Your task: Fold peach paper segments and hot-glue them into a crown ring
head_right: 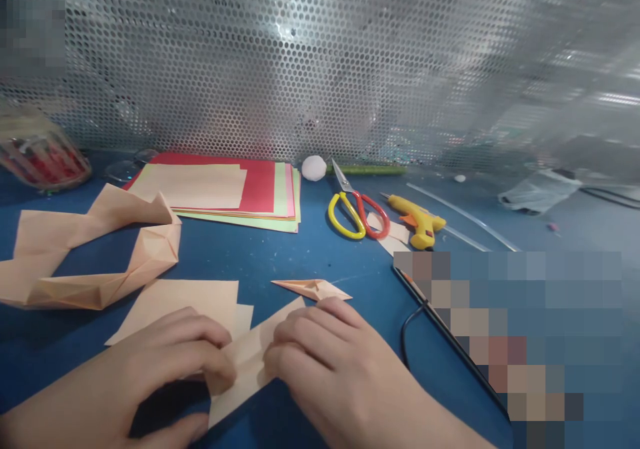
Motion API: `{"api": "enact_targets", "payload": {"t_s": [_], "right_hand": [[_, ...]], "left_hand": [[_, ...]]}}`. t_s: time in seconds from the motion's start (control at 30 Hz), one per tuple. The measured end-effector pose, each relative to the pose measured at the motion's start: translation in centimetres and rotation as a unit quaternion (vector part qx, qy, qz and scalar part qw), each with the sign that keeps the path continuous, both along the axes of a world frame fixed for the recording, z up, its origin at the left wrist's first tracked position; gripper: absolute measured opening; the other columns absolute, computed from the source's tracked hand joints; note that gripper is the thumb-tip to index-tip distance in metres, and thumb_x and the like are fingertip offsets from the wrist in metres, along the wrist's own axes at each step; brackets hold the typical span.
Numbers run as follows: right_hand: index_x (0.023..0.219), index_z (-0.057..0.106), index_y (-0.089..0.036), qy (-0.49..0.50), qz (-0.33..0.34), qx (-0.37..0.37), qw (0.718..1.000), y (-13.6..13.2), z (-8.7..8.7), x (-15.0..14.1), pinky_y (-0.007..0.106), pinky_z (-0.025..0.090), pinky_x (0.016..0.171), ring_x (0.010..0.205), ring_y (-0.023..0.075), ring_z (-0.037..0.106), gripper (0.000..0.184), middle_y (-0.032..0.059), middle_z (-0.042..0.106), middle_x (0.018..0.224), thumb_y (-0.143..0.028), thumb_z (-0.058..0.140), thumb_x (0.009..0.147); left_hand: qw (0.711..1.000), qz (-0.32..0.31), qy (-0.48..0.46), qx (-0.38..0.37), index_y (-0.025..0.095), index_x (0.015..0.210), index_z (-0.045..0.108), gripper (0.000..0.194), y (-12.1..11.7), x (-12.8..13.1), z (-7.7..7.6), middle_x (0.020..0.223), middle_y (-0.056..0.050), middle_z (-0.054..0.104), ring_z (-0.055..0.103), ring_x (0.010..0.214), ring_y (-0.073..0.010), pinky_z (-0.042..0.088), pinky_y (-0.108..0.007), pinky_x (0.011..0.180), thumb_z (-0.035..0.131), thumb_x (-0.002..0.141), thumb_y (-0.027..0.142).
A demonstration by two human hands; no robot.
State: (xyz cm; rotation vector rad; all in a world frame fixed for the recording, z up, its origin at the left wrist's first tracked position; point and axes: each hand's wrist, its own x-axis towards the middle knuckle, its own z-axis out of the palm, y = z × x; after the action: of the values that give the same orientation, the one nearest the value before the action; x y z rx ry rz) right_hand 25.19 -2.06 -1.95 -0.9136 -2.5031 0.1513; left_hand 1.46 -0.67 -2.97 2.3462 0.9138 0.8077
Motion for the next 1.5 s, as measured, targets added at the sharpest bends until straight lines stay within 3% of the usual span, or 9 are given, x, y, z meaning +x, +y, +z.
{"api": "enact_targets", "payload": {"t_s": [0.27, 0.43, 0.57, 0.73, 0.9, 1.17, 1.27, 1.4, 1.5], "right_hand": [[0.092, 0.064, -0.02, 0.053, 0.04, -0.052, 0.996, -1.0, -1.6, -1.5, 0.024, 0.049, 0.081, 0.087, 0.0133, 0.064, 0.014, 0.0028, 0.07, 0.089, -0.019, 0.051, 0.098], [0.091, 0.064, -0.02, 0.083, 0.014, -0.105, 0.991, -1.3, -1.9, -1.9, 0.021, 0.052, 0.074, 0.079, 0.0124, 0.065, 0.014, 0.0031, 0.069, 0.085, -0.012, 0.053, 0.093], [0.085, 0.066, -0.024, 0.049, -0.046, -0.099, 0.993, -1.4, -1.7, -2.2, 0.022, 0.054, 0.069, 0.077, 0.0146, 0.066, 0.007, 0.0031, 0.067, 0.082, -0.029, 0.062, 0.09], [0.076, 0.064, -0.024, 0.052, -0.104, -0.091, 0.989, -1.7, -2.0, -2.6, 0.024, 0.054, 0.065, 0.075, 0.0169, 0.064, 0.016, 0.0037, 0.064, 0.076, -0.037, 0.066, 0.086], [0.07, 0.058, -0.023, 0.08, -0.133, -0.146, 0.977, -1.9, -2.1, -3.0, 0.023, 0.052, 0.062, 0.073, 0.0157, 0.062, 0.014, 0.0018, 0.062, 0.074, -0.022, 0.065, 0.082], [0.07, 0.051, -0.023, 0.095, -0.125, -0.21, 0.965, -2.0, -2.1, -3.1, 0.021, 0.05, 0.067, 0.072, 0.0105, 0.058, 0.019, -0.0036, 0.059, 0.075, -0.006, 0.054, 0.077], [0.086, 0.053, -0.024, 0.083, -0.157, -0.131, 0.975, -2.2, -2.2, -2.9, 0.026, 0.051, 0.069, 0.078, 0.0142, 0.059, 0.014, -0.0004, 0.059, 0.085, -0.014, 0.059, 0.078], [0.119, 0.051, -0.024, 0.04, -0.168, 0.037, 0.984, -1.7, -2.0, -2.4, 0.037, 0.048, 0.087, 0.113, 0.0239, 0.055, 0.044, 0.0076, 0.06, 0.119, -0.022, 0.063, 0.077], [0.105, 0.059, -0.028, 0.029, -0.131, -0.012, 0.991, -1.2, -1.6, -2.1, 0.031, 0.048, 0.081, 0.096, 0.0168, 0.063, 0.026, -0.0013, 0.068, 0.101, -0.018, 0.061, 0.082]], "left_hand": [[0.993, -0.084, -0.021, -0.076, 0.026, 0.097, 0.067, 0.037, 0.2, 0.2, -0.7, 0.093, 0.007, 0.066, 0.064, 0.085, -0.0052, 0.046, -0.008, 0.079, 0.056, 0.07, 0.003], [0.989, -0.082, 0.0, -0.126, 0.022, 0.084, 0.065, 0.032, 0.2, 0.5, 0.2, 0.091, 0.009, 0.067, 0.064, 0.083, -0.0033, 0.044, -0.004, 0.078, 0.06, 0.067, -0.004], [0.987, -0.091, 0.007, -0.133, 0.023, 0.088, 0.066, 0.028, 0.0, 0.5, 0.4, 0.089, 0.008, 0.068, 0.065, 0.082, -0.0039, 0.046, -0.006, 0.077, 0.06, 0.075, -0.001], [0.996, -0.045, 0.07, 0.044, 0.023, 0.09, 0.068, 0.011, -0.2, 0.9, -0.1, 0.082, 0.002, 0.069, 0.066, 0.08, -0.0119, 0.053, -0.017, 0.073, 0.056, 0.089, 0.023], [0.97, 0.009, 0.117, 0.213, 0.023, 0.093, 0.068, 0.02, -0.6, 1.0, -0.7, 0.077, 0.0, 0.067, 0.065, 0.078, -0.0149, 0.053, -0.023, 0.074, 0.054, 0.092, 0.038], [0.912, 0.05, 0.054, 0.403, 0.021, 0.079, 0.06, 0.036, -0.9, 1.2, -1.8, 0.064, 0.004, 0.059, 0.059, 0.061, -0.0113, 0.045, -0.025, 0.062, 0.032, 0.097, 0.008], [0.897, 0.063, 0.045, 0.435, 0.02, 0.078, 0.057, 0.036, -0.8, 1.2, -2.1, 0.065, 0.006, 0.06, 0.059, 0.064, -0.011, 0.043, -0.026, 0.065, 0.032, 0.096, 0.003], [0.896, 0.047, 0.065, 0.438, 0.02, 0.08, 0.057, 0.038, -0.7, 1.1, -2.2, 0.069, 0.006, 0.062, 0.058, 0.068, -0.0114, 0.041, -0.027, 0.067, 0.028, 0.1, 0.006], [0.902, 0.043, 0.073, 0.424, 0.02, 0.083, 0.058, 0.039, -0.9, 1.1, -2.1, 0.074, 0.005, 0.063, 0.058, 0.07, -0.0127, 0.042, -0.027, 0.068, 0.026, 0.1, 0.005]]}}
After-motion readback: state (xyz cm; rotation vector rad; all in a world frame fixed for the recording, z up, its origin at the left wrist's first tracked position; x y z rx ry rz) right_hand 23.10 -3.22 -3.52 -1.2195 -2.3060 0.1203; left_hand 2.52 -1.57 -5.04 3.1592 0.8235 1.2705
